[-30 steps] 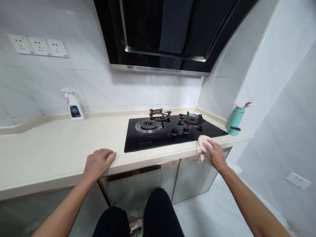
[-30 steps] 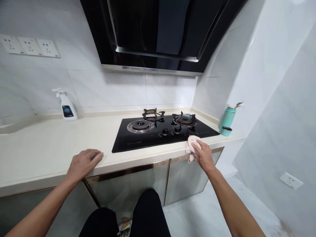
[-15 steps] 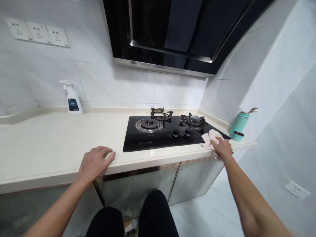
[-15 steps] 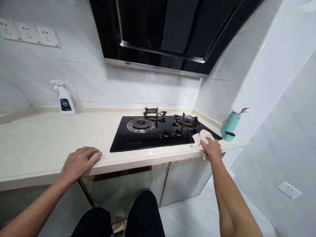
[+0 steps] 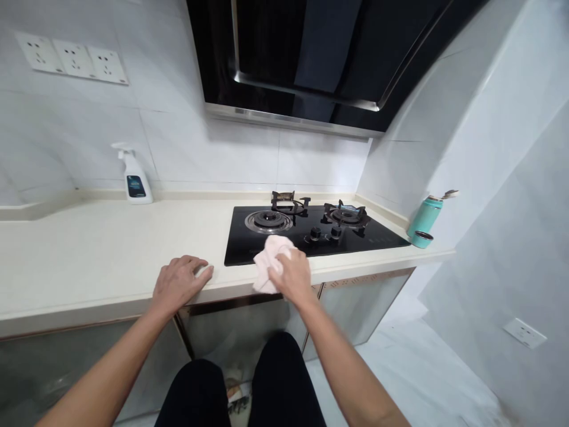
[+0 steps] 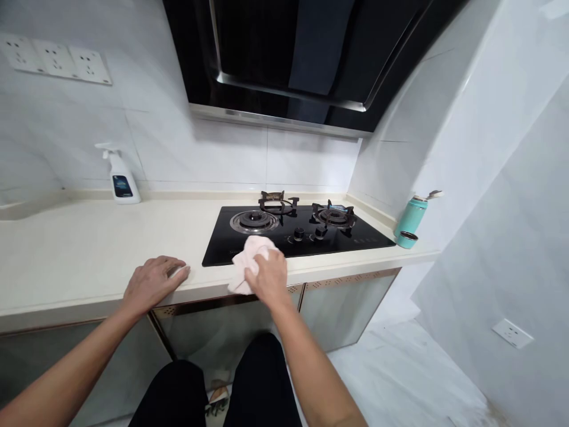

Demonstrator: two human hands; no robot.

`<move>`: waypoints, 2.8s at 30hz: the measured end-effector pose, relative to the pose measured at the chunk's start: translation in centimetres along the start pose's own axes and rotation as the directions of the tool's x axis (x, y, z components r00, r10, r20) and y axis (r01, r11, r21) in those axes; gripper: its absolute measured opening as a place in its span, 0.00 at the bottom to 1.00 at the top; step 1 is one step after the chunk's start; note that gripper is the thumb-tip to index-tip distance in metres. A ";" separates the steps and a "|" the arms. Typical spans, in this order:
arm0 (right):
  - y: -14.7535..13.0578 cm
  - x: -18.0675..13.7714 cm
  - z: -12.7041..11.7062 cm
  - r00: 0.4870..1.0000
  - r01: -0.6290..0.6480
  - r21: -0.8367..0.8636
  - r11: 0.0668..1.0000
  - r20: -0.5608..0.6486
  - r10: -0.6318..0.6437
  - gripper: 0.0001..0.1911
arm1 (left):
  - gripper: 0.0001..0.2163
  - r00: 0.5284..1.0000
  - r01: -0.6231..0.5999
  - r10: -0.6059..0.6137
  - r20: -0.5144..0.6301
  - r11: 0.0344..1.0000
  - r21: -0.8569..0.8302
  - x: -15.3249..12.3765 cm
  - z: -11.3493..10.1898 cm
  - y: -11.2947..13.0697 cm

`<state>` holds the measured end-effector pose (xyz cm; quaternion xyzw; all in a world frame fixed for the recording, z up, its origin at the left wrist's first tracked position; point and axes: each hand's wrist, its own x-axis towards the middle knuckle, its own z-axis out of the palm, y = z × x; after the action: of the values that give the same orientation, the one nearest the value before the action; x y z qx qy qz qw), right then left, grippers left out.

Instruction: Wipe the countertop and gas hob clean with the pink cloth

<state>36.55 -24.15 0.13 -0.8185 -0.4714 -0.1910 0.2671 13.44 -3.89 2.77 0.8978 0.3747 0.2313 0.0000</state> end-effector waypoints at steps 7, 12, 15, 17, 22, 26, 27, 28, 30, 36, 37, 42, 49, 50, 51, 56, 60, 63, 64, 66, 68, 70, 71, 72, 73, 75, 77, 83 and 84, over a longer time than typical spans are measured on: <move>3.4 -4.0 2.9 0.862 0.431 0.102 0.897 -0.339 -0.376 0.13 | 0.23 1.000 -0.014 0.014 0.023 1.000 -0.012 -0.1 0.0 -0.7; 14.2 -6.8 0.1 0.906 0.243 0.063 0.968 -0.371 -0.203 0.11 | 0.23 1.000 -0.016 0.016 -0.005 1.000 -0.019 -0.1 0.6 -0.7; 19.6 -6.2 -3.0 0.927 -0.001 0.009 1.000 -0.376 0.004 0.15 | 0.22 0.999 -0.016 0.015 -0.030 1.000 -0.023 -0.1 1.0 -0.7; 22.1 -4.3 -5.4 0.922 -0.140 -0.037 0.989 -0.370 0.117 0.20 | 0.20 0.999 -0.018 0.017 -0.048 1.000 -0.020 -0.2 1.2 -0.6; 23.9 3.4 -9.1 0.906 -0.418 -0.257 0.872 -0.195 0.376 0.30 | 0.19 0.997 -0.018 0.017 -0.074 1.000 -0.005 -0.6 1.2 -0.3; 22.0 6.8 -7.9 0.869 -0.434 -0.436 0.788 0.027 0.494 0.26 | 0.19 0.998 -0.015 0.014 -0.066 1.000 -0.007 -0.8 1.0 -0.2; 21.3 6.8 -7.3 0.872 -0.418 -0.453 0.788 0.044 0.488 0.25 | 0.19 0.998 -0.014 0.014 -0.064 1.000 -0.008 -0.8 1.0 -0.2; 20.6 6.6 -6.8 0.881 -0.399 -0.467 0.789 0.044 0.472 0.25 | 0.19 0.998 -0.014 0.013 -0.061 1.000 -0.010 -0.8 1.0 -0.2; 18.9 5.5 -6.1 0.905 -0.350 -0.502 0.791 0.039 0.424 0.24 | 0.19 0.998 -0.010 0.009 -0.056 1.000 -0.014 -0.8 1.0 -0.1; 12.2 2.7 -4.5 0.972 -0.120 -0.524 0.843 0.112 0.208 0.22 | 0.18 0.997 0.005 -0.009 -0.083 0.999 -0.049 -0.7 1.3 0.3; 11.1 2.7 -4.1 0.979 -0.069 -0.495 0.866 0.135 0.155 0.22 | 0.18 0.996 0.005 -0.009 -0.089 0.999 -0.051 -0.8 1.3 0.4; 8.2 5.0 -2.4 0.971 0.125 -0.280 0.952 0.232 -0.060 0.20 | 0.14 0.994 -0.016 0.009 -0.106 0.998 -0.065 -1.3 1.3 0.5; 5.4 10.3 -0.2 0.967 -0.035 -0.277 0.960 0.234 0.103 0.26 | 0.14 0.992 -0.019 0.008 -0.124 0.996 -0.088 -1.6 1.4 0.7; 4.1 10.6 0.5 0.964 -0.037 -0.273 0.961 0.244 0.106 0.25 | 0.14 0.992 -0.015 0.003 -0.124 0.996 -0.093 -1.6 1.4 0.8; 2.5 10.8 1.2 0.963 -0.026 -0.262 0.965 0.252 0.094 0.24 | 0.15 0.992 -0.011 -0.002 -0.126 0.995 -0.098 -1.6 1.4 0.8; -7.1 9.1 3.7 0.955 0.175 -0.131 0.976 0.265 -0.135 0.22 | 0.19 0.978 0.016 -0.042 -0.204 0.992 -0.128 -1.6 1.3 0.8; -12.5 5.4 4.1 0.919 0.351 -0.042 0.935 0.208 -0.335 0.17 | 0.20 0.973 0.037 -0.073 -0.219 0.985 -0.166 -1.5 1.1 0.3; -12.7 2.8 3.7 0.856 0.502 0.030 0.864 0.121 -0.502 0.14 | 0.20 0.979 0.051 -0.086 -0.183 0.981 -0.188 -1.4 1.0 -0.4; -11.9 2.3 3.4 0.838 0.534 0.055 0.843 0.098 -0.537 0.14 | 0.21 0.981 0.060 -0.093 -0.169 0.980 -0.190 -1.3 1.0 -0.6; -9.2 1.5 2.6 0.840 0.531 0.093 0.842 0.075 -0.538 0.14 | 0.22 0.982 0.080 -0.111 -0.156 0.978 -0.193 -1.3 1.0 -0.9; -5.5 1.1 1.5 0.883 0.458 0.099 0.884 0.065 -0.465 0.13 | 0.23 0.980 0.090 -0.122 -0.156 0.976 -0.199 -1.2 1.1 -0.9; -1.3 0.7 0.2 0.929 0.362 0.079 0.929 0.052 -0.366 0.13 | 0.24 0.982 0.087 -0.117 -0.151 0.978 -0.190 -1.2 1.1 -0.7; 0.8 0.4 -0.5 0.946 0.316 0.078 0.945 0.047 -0.321 0.14 | 0.24 0.984 0.079 -0.105 -0.144 0.982 -0.174 -1.2 1.1 -0.5; 2.8 0.2 -1.2 0.960 0.269 0.100 0.958 0.049 -0.275 0.15 | 0.24 0.986 0.068 -0.090 -0.137 0.986 -0.152 -1.2 1.2 -0.3; 4.7 0.1 -1.9 0.972 0.215 0.150 0.965 0.059 -0.226 0.17 | 0.24 0.988 0.058 -0.076 -0.137 0.990 -0.130 -1.2 1.2 -0.1; 8.0 0.2 -3.1 0.991 0.091 0.280 0.956 0.068 -0.114 0.21 | 0.24 0.987 0.048 -0.062 -0.148 0.994 -0.094 -1.2 1.3 0.3; 10.2 1.2 -3.9 1.000 -0.017 0.327 0.945 0.017 0.013 0.24 | 0.24 0.984 0.049 -0.062 -0.166 0.996 -0.081 -1.2 1.4 0.6; 9.0 6.9 -2.7 0.982 -0.137 -0.106 0.985 0.117 0.149 0.22 | 0.22 0.982 0.043 -0.058 -0.181 0.995 -0.087 -1.5 1.4 0.9; 7.7 7.5 -2.0 0.981 -0.116 -0.126 0.985 0.140 0.134 0.21 | 0.22 0.982 0.047 -0.062 -0.180 0.995 -0.085 -1.5 1.4 1.0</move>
<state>46.77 -23.56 3.99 -0.8728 -0.4253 -0.1400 0.1942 13.73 -5.37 1.07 0.8616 0.3878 0.3273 0.0082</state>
